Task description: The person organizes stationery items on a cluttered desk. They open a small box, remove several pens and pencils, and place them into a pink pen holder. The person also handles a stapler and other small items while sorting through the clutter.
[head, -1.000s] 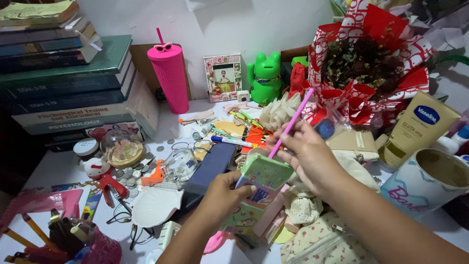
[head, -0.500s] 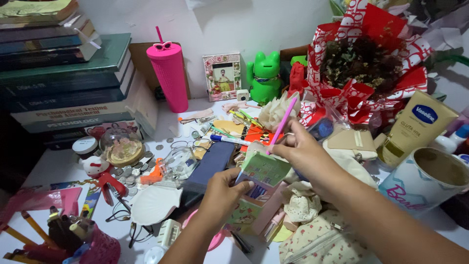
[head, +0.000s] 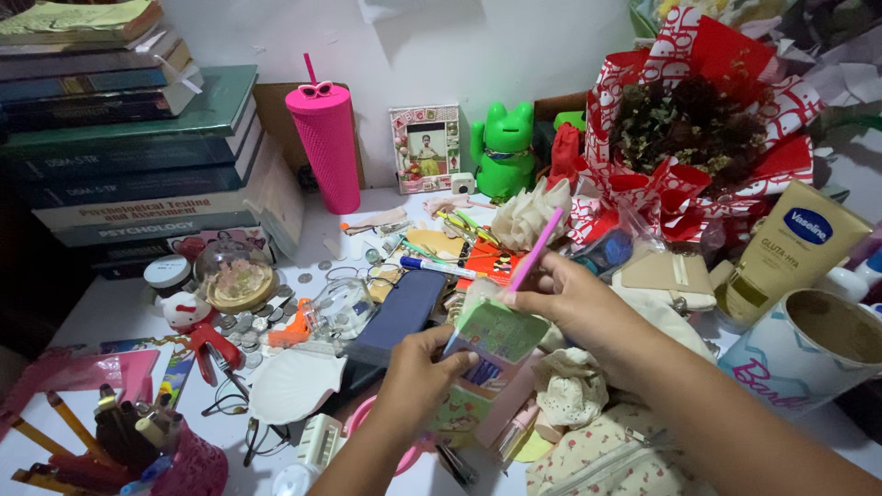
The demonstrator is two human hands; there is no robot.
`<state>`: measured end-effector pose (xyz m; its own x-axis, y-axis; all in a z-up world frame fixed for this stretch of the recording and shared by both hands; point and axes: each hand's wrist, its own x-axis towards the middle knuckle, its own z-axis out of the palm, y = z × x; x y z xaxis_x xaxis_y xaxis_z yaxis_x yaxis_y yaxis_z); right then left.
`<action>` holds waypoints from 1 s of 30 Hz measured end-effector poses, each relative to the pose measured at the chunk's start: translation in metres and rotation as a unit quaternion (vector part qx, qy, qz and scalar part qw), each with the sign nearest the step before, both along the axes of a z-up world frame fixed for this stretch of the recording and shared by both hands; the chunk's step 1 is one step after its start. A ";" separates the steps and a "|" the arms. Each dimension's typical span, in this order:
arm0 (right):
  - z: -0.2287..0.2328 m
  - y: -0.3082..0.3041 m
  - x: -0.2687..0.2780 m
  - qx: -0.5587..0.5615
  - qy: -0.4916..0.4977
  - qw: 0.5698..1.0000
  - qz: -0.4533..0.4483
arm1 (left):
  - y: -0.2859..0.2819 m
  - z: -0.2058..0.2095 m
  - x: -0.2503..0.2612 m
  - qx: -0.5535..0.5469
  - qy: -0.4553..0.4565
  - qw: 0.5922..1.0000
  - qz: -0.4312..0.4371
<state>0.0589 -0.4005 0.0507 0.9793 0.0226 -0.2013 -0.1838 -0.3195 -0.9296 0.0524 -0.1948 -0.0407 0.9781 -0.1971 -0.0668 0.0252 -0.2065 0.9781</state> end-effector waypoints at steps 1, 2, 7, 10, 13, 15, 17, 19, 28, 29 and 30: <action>0.001 -0.001 0.000 -0.016 0.032 0.999 -0.011 | -0.001 -0.002 -0.001 -0.006 0.002 1.000 -0.005; 0.002 -0.001 0.002 0.002 -0.005 1.000 -0.010 | -0.001 -0.002 -0.001 -0.013 0.005 1.000 -0.009; 0.016 -0.013 0.010 0.072 -0.171 0.980 -0.074 | -0.001 -0.004 -0.005 -0.017 0.000 1.000 0.004; 0.020 -0.017 0.013 0.107 -0.299 0.947 -0.043 | -0.002 -0.003 -0.006 -0.024 0.015 1.000 0.001; 0.013 -0.017 0.018 0.081 -0.339 0.937 -0.025 | -0.002 -0.001 -0.008 -0.025 0.016 1.000 0.002; 0.005 -0.016 0.019 0.021 -0.315 0.948 -0.032 | -0.001 -0.001 -0.008 -0.021 0.006 1.000 0.005; -0.005 -0.013 0.018 -0.012 -0.298 0.954 -0.024 | -0.001 0.000 -0.007 -0.015 -0.014 1.000 0.004; -0.020 -0.004 0.012 -0.017 -0.290 0.957 0.000 | -0.001 0.000 -0.006 0.009 0.013 1.000 0.021; -0.040 0.012 0.002 0.038 -0.206 0.978 0.024 | 0.003 -0.005 -0.009 -0.004 0.007 0.999 0.044; -0.041 0.013 0.001 -0.004 -0.196 0.980 0.036 | 0.003 -0.005 -0.009 -0.004 0.013 0.999 0.048; -0.042 0.014 0.001 -0.047 -0.186 0.980 0.047 | 0.004 -0.005 -0.008 -0.007 0.022 0.999 0.048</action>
